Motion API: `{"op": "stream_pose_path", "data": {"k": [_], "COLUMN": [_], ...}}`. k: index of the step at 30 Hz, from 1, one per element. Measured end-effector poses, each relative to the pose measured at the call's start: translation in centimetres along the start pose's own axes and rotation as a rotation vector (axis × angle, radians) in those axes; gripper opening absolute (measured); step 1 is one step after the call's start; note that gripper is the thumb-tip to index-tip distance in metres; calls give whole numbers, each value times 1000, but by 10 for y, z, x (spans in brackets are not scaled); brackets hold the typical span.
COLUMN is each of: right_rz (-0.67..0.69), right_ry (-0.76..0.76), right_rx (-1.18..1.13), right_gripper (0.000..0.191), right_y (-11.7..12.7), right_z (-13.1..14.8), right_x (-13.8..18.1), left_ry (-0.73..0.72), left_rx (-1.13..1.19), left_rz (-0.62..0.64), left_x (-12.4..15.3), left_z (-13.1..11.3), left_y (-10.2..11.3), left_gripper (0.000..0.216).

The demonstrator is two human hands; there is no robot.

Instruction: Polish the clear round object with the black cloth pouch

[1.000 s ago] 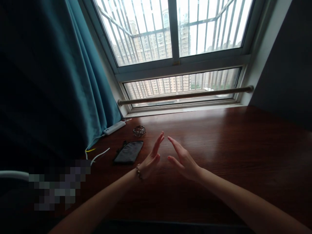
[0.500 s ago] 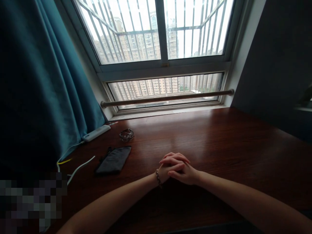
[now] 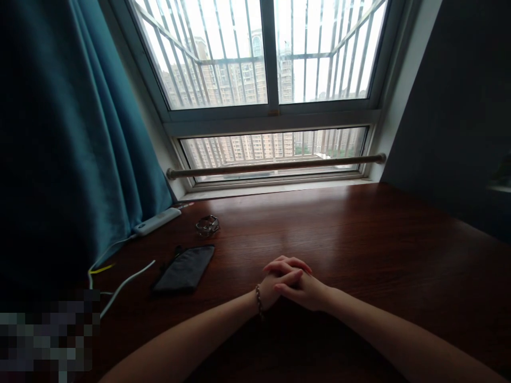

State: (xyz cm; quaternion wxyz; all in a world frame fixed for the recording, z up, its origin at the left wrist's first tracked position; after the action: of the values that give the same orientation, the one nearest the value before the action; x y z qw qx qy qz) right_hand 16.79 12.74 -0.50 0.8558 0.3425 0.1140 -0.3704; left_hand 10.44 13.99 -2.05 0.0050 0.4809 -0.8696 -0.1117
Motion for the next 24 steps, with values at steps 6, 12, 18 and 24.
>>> {"op": "stream_pose_path", "data": {"k": [6, 12, 18, 24], "right_rz": [-3, -10, -20, -14], "right_ry": [-18, -17, -1, -4], "right_rx": [-8, -5, -8, -17], "right_gripper": [40, 40, 39, 40], "right_y": [0, 0, 0, 1], "right_z": [-1, -2, -3, -3], "right_x": [0, -1, -2, -3], "left_ry": [31, 30, 27, 26], "left_rx": [29, 32, 67, 48], "left_rz": [-18, -27, -39, -41], "left_x": [-2, -2, -3, -4], "left_z": [1, 2, 0, 0], "left_y": [1, 0, 0, 0], "left_gripper": [27, 29, 28, 27]}}
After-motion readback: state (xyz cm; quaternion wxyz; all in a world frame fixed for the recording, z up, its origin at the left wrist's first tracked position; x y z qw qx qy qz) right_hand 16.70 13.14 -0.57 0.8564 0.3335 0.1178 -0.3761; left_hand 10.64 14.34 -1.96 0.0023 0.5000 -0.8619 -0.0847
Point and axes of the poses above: each hand's wrist, its own x-axis away from the middle knuckle, its own y-axis out of the back of the hand, z = x × y, the point moved 6 cm from there along -x, towards the middle knuckle, and after that the axes turned 6 degrees about y, right-handed, at the moved point
